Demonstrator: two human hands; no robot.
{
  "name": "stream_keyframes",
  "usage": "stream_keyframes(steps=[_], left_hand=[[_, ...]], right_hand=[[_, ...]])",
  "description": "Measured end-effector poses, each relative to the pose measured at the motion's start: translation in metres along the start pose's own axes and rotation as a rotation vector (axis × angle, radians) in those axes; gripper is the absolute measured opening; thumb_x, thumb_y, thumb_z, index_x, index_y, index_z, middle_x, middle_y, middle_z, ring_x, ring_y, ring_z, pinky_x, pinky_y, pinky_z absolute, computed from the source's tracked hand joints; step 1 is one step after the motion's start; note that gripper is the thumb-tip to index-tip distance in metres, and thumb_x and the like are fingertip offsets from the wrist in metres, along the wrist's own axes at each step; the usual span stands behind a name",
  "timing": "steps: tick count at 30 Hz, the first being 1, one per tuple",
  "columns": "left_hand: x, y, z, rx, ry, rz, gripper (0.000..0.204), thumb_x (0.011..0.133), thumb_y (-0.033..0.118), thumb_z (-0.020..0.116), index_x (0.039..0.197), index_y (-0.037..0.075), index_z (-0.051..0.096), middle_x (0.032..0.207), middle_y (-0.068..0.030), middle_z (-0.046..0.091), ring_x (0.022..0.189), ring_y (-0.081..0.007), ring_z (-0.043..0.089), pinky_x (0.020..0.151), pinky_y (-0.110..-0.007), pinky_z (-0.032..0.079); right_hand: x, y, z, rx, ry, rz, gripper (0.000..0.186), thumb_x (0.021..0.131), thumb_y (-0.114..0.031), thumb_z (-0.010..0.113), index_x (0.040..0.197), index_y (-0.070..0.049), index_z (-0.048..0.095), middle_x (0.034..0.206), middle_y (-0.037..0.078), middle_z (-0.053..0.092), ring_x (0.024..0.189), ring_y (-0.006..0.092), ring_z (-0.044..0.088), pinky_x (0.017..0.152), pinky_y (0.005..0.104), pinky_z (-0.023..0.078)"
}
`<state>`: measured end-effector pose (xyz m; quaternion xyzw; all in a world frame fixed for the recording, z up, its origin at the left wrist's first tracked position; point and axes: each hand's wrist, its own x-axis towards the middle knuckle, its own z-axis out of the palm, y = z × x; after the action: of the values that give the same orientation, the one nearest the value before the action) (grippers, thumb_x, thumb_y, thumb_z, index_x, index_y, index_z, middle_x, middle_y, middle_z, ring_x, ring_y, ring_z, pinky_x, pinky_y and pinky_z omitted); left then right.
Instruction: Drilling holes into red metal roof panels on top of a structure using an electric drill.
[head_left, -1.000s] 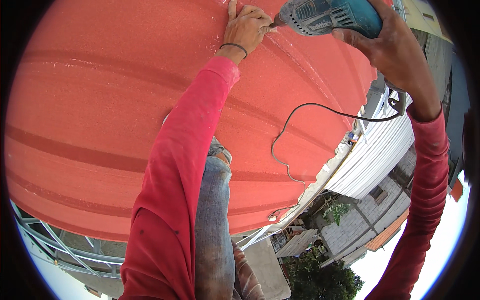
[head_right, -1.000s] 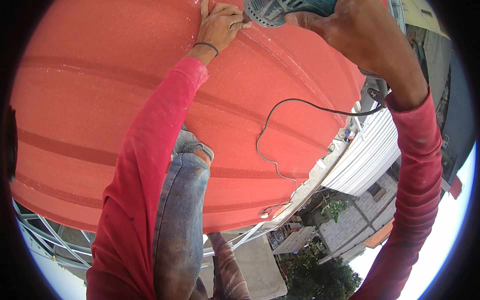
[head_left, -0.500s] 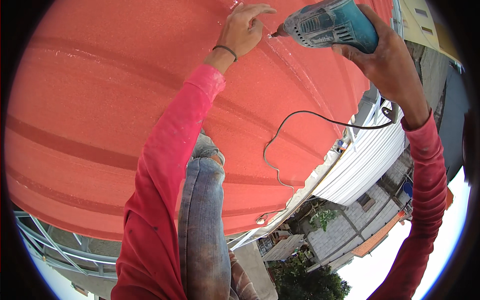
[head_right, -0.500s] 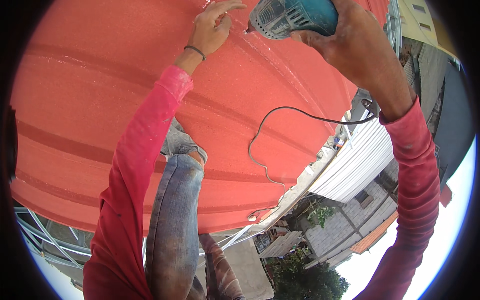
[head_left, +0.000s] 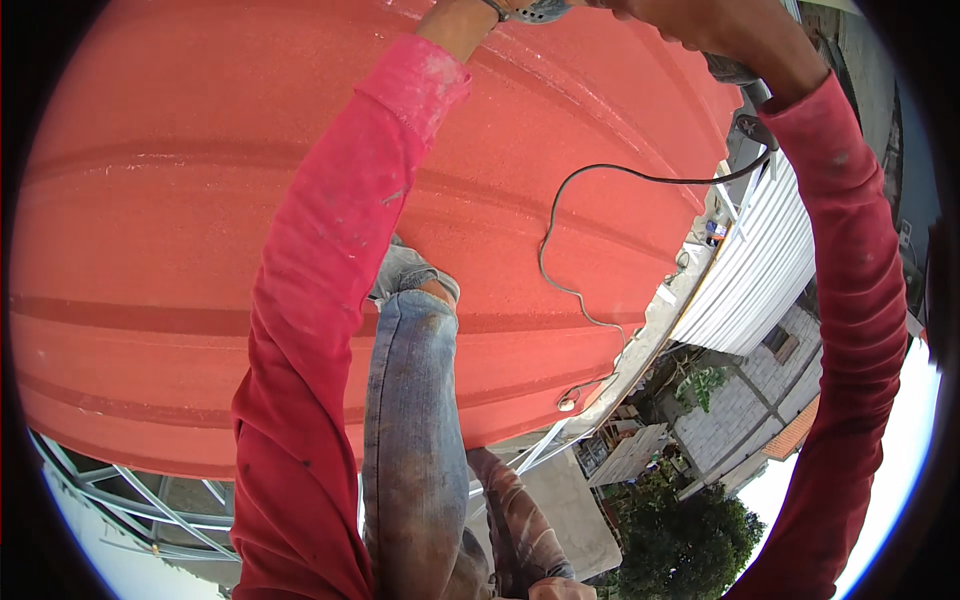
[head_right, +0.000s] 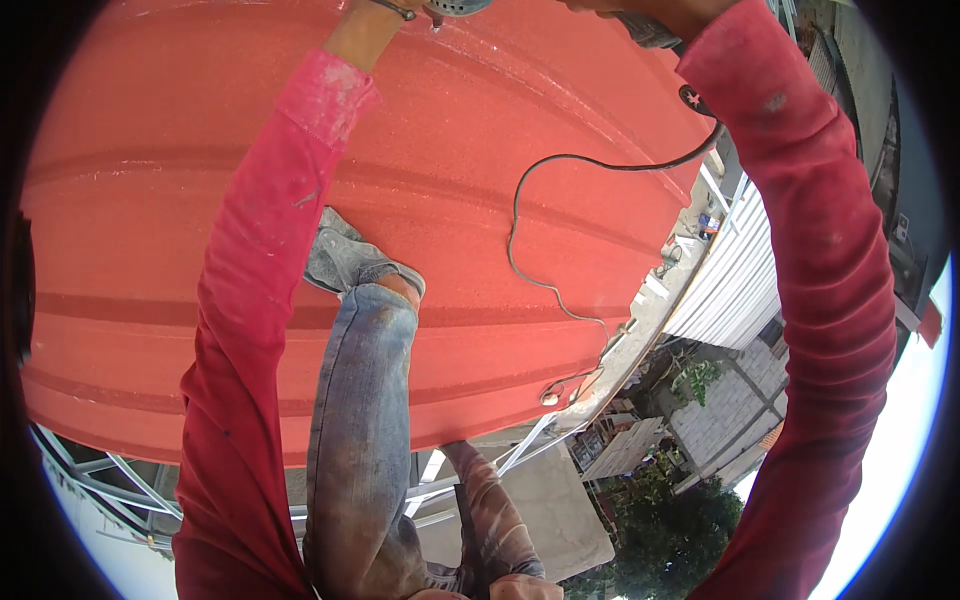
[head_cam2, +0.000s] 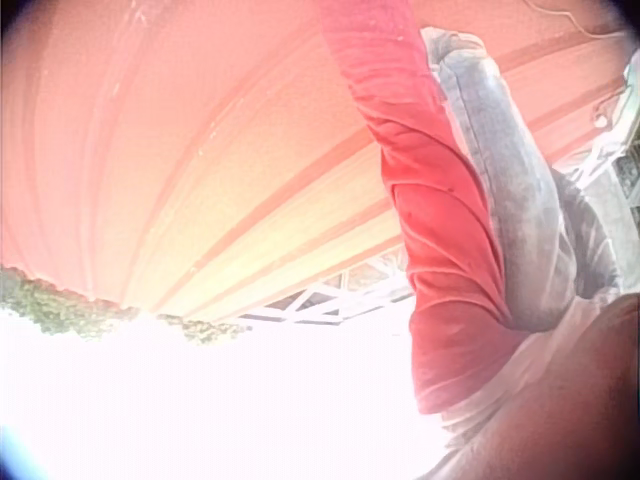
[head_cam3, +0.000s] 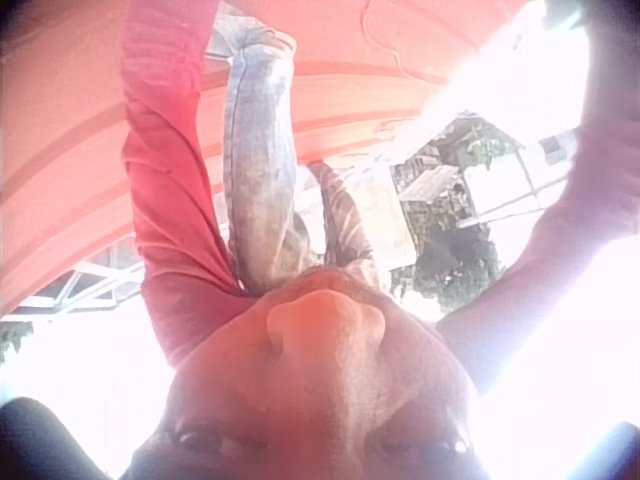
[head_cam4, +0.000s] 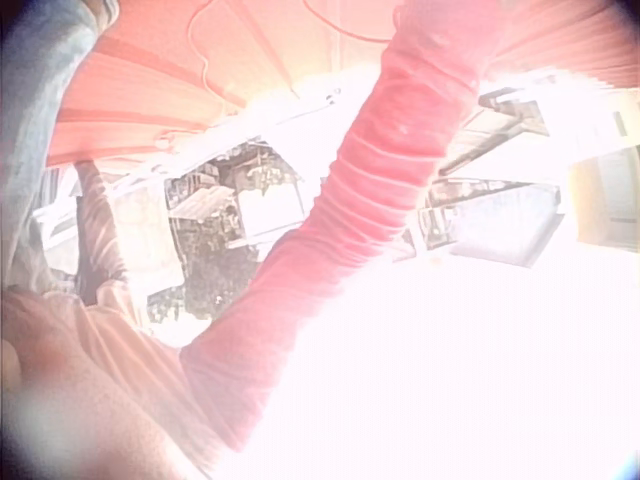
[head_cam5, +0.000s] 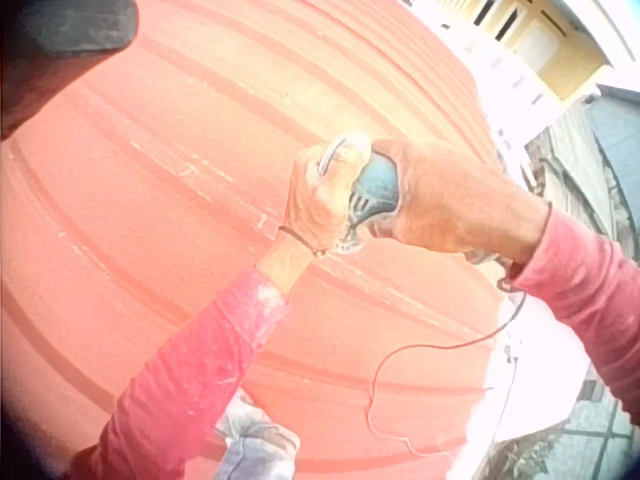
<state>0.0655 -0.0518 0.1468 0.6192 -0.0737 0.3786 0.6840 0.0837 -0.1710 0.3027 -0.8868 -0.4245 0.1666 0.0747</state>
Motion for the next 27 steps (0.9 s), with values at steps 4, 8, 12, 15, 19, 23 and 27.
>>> stream_keyframes(steps=[4,8,12,15,19,23,27], left_hand=[[-0.002,-0.040,-0.008,0.320,0.024,0.226,0.052,0.103,0.043,0.047,0.093,-0.002,0.069,0.071,-0.0168,0.066,0.065,-0.0272,0.064,0.060,-0.039,0.047],[-0.012,-0.017,-0.011,0.209,-0.062,0.094,0.055,0.103,0.047,0.046,0.094,-0.002,0.070,0.068,-0.0144,0.062,0.060,-0.0233,0.060,0.056,-0.037,0.045],[0.014,-0.023,-0.012,0.111,-0.311,-0.056,0.062,0.101,0.054,0.046,0.099,-0.002,0.072,0.070,-0.0080,0.063,0.061,-0.0161,0.060,0.055,-0.032,0.045],[-0.014,-0.008,-0.019,0.136,-0.270,-0.107,0.065,0.099,0.058,0.047,0.100,-0.002,0.073,0.071,-0.0054,0.063,0.062,-0.0139,0.060,0.056,-0.031,0.046],[-0.011,0.000,-0.001,0.093,-0.031,-0.015,0.067,0.099,0.059,0.046,0.101,-0.002,0.072,0.071,-0.0060,0.064,0.063,-0.0145,0.061,0.057,-0.031,0.047],[-0.025,0.001,-0.014,0.102,-0.079,-0.121,0.067,0.099,0.059,0.044,0.101,-0.001,0.072,0.072,-0.0065,0.064,0.064,-0.0145,0.061,0.058,-0.032,0.048],[-0.017,0.001,-0.003,0.124,-0.074,-0.097,0.066,0.099,0.060,0.044,0.100,-0.001,0.072,0.071,-0.0062,0.064,0.063,-0.0136,0.061,0.056,-0.032,0.048]], right_hand=[[-0.008,-0.008,-0.010,0.098,-0.011,0.141,0.049,0.076,-0.014,0.082,0.119,0.000,0.066,0.101,0.025,0.073,0.096,0.0389,0.071,0.083,0.0429,0.055],[-0.009,0.018,0.028,0.151,0.119,0.012,0.057,0.075,-0.018,0.081,0.127,-0.001,0.064,0.105,0.026,0.073,0.100,0.0413,0.070,0.086,0.0445,0.055],[-0.039,-0.002,-0.015,0.079,0.238,0.009,0.058,0.075,-0.018,0.080,0.128,-0.002,0.063,0.107,0.026,0.072,0.101,0.0421,0.070,0.086,0.0446,0.055],[-0.020,0.012,0.013,0.281,0.125,0.058,0.056,0.077,-0.018,0.079,0.128,-0.003,0.063,0.107,0.027,0.072,0.102,0.0425,0.069,0.086,0.0460,0.055],[-0.017,0.010,0.021,0.200,0.125,0.089,0.060,0.080,-0.021,0.077,0.134,-0.004,0.058,0.111,0.027,0.071,0.105,0.0431,0.069,0.087,0.0483,0.055],[-0.024,0.004,0.008,0.161,0.200,-0.018,0.060,0.081,-0.024,0.077,0.134,-0.005,0.058,0.113,0.026,0.071,0.105,0.0436,0.069,0.087,0.0484,0.056],[-0.020,-0.001,0.018,0.099,0.095,0.160,0.061,0.079,-0.026,0.080,0.133,-0.005,0.059,0.113,0.026,0.071,0.105,0.0431,0.069,0.089,0.0476,0.055]])
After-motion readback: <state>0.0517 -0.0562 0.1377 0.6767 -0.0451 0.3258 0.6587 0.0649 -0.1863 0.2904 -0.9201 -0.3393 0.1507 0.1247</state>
